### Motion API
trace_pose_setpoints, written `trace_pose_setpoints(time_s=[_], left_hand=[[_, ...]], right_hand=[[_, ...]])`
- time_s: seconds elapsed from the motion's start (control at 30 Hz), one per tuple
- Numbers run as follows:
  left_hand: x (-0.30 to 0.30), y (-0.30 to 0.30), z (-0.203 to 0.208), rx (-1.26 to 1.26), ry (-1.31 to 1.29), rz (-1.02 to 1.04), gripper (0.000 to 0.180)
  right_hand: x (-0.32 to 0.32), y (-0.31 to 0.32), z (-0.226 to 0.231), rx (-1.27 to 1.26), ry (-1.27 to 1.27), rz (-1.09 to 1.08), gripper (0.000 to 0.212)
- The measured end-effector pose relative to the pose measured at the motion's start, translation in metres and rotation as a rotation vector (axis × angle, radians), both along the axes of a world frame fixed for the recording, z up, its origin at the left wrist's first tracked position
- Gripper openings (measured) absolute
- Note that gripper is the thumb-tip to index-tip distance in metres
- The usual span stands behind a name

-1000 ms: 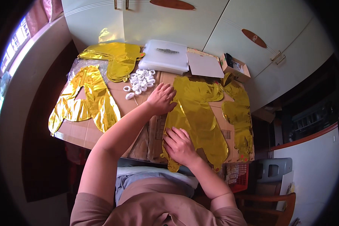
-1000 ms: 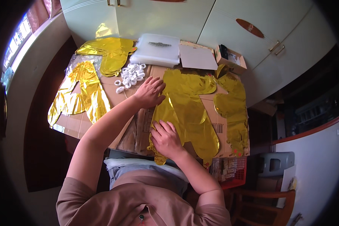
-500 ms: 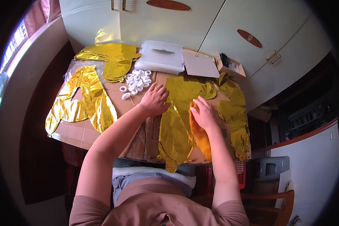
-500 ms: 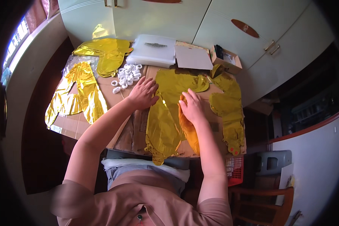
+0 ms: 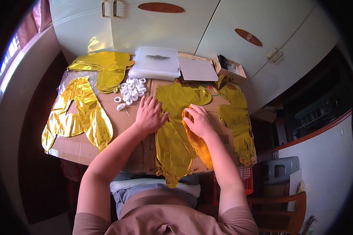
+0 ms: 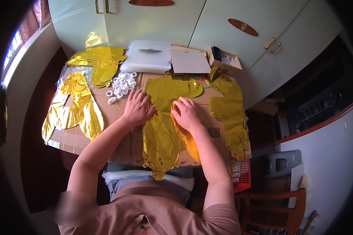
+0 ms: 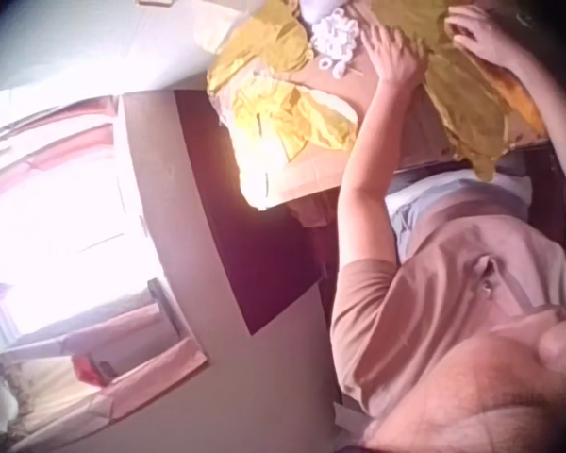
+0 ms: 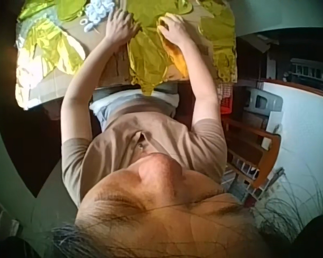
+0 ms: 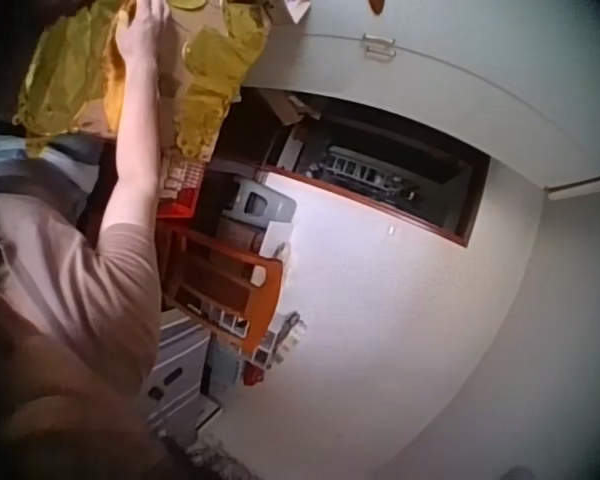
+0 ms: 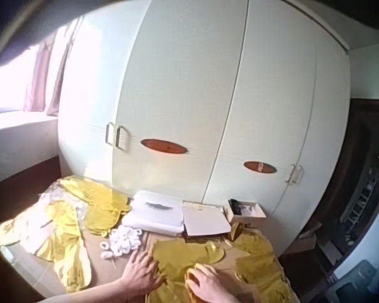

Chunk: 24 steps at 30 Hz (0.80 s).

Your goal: Folding deflated gold foil balloons into a compact shape on a cardboard workspace.

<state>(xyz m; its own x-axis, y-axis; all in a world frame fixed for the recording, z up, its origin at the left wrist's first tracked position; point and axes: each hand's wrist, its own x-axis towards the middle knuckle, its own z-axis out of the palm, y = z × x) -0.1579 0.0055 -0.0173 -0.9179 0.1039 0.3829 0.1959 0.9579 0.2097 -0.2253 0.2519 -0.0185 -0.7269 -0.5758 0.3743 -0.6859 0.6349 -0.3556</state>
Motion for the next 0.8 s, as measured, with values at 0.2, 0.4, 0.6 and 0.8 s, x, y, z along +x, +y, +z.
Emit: trace_pose_setpoints(time_s=[0.2, 0.4, 0.6, 0.8], left_hand=[[0.005, 0.004, -0.012, 0.04, 0.048, 0.037, 0.06], [0.003, 0.004, -0.015, -0.006, 0.058, 0.036, 0.063], [0.005, 0.005, -0.012, 0.004, 0.029, 0.046, 0.064], [0.005, 0.006, -0.012, 0.02, 0.056, 0.048, 0.063]], right_hand=[[-0.061, 0.015, 0.016, -0.439, -0.281, -0.412, 0.047], [-0.159, 0.019, 0.007, -0.3, -0.572, -0.74, 0.06], [-0.192, 0.012, -0.02, -0.391, -0.678, -0.781, 0.028], [-0.196, 0.028, -0.033, -0.609, -0.759, -0.592, 0.025]])
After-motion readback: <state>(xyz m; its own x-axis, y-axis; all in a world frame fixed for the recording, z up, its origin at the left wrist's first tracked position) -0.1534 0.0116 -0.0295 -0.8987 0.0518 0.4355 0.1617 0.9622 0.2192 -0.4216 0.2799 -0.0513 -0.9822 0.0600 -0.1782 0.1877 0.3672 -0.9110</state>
